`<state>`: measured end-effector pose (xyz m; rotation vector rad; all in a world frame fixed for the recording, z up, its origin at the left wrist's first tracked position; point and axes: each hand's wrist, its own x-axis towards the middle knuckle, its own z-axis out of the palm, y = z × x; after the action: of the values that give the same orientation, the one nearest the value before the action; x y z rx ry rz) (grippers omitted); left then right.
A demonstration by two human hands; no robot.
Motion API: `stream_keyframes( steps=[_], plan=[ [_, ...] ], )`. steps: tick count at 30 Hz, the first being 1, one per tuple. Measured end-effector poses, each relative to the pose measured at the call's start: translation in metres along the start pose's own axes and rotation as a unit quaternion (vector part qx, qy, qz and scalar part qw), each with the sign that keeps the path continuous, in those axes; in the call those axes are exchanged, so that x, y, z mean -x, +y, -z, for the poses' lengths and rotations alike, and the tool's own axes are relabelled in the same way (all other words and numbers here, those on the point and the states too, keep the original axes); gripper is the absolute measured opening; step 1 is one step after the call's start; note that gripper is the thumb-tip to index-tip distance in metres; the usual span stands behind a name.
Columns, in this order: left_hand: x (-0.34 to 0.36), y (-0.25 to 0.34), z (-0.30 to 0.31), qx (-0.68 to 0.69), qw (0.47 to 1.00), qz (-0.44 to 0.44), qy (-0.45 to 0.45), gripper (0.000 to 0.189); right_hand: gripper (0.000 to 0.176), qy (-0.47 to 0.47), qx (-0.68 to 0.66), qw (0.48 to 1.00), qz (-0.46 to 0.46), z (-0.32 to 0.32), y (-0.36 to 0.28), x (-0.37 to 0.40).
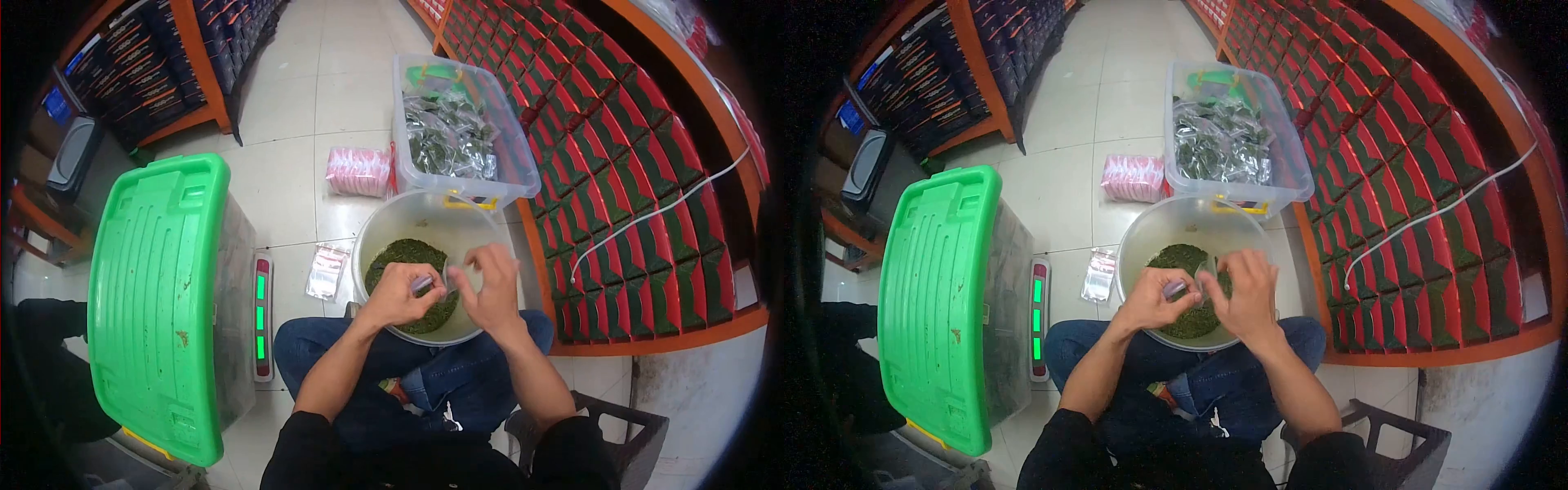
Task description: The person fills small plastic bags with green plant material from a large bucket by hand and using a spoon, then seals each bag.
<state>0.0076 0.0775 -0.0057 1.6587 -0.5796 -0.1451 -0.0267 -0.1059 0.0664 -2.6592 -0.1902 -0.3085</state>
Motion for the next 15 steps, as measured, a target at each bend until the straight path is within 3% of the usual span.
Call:
stream_keyframes(
  steps=[2, 4, 5, 7, 8, 10, 11, 12, 14, 15],
  plan=[
    [0.001, 0.002, -0.001, -0.002, 1.0, 0.023, -0.016, 0.011, 0.017, -0.045, -0.052, 0.997, 0.028, -0.009, 0.01, 0.003],
    [-0.001, -0.001, -0.004, 0.014, 0.998, 0.017, -0.051, 0.014, 0.02, -0.158, -0.136, 0.978, 0.008, -0.01, 0.01, 0.004],
    [-0.001, -0.005, -0.005, 0.015, 0.998, 0.019, -0.051, 0.014, 0.02, -0.16, -0.136, 0.978, 0.007, -0.01, 0.012, 0.004],
    [-0.001, -0.008, -0.006, 0.183, 0.979, 0.05, -0.076, 0.017, 0.025, -0.197, -0.27, 0.941, -0.052, -0.01, 0.017, 0.0],
    [0.0, -0.008, -0.007, 0.183, 0.979, 0.052, -0.076, 0.017, 0.025, -0.198, -0.271, 0.94, -0.053, -0.009, 0.014, 0.0],
    [0.0, 0.003, -0.011, 0.012, 0.998, 0.058, 0.002, 0.017, 0.026, -0.148, -0.137, 0.978, -0.045, -0.004, 0.0, -0.001],
    [0.002, -0.004, -0.022, -0.006, 0.996, -0.015, 0.085, 0.017, 0.029, -0.106, -0.092, 0.99, -0.031, -0.014, 0.004, 0.001],
    [0.001, -0.004, -0.025, -0.005, 0.997, -0.012, 0.081, 0.017, 0.029, -0.107, -0.092, 0.989, -0.035, -0.014, 0.004, 0.002],
    [-0.001, -0.006, -0.027, -0.125, 0.971, -0.02, 0.202, 0.017, 0.028, -0.066, 0.028, 0.994, -0.078, -0.015, 0.002, -0.002],
    [-0.001, -0.005, -0.028, -0.143, 0.964, -0.057, 0.218, 0.015, 0.028, -0.074, 0.027, 0.994, -0.081, -0.013, -0.002, -0.005]
  ],
)
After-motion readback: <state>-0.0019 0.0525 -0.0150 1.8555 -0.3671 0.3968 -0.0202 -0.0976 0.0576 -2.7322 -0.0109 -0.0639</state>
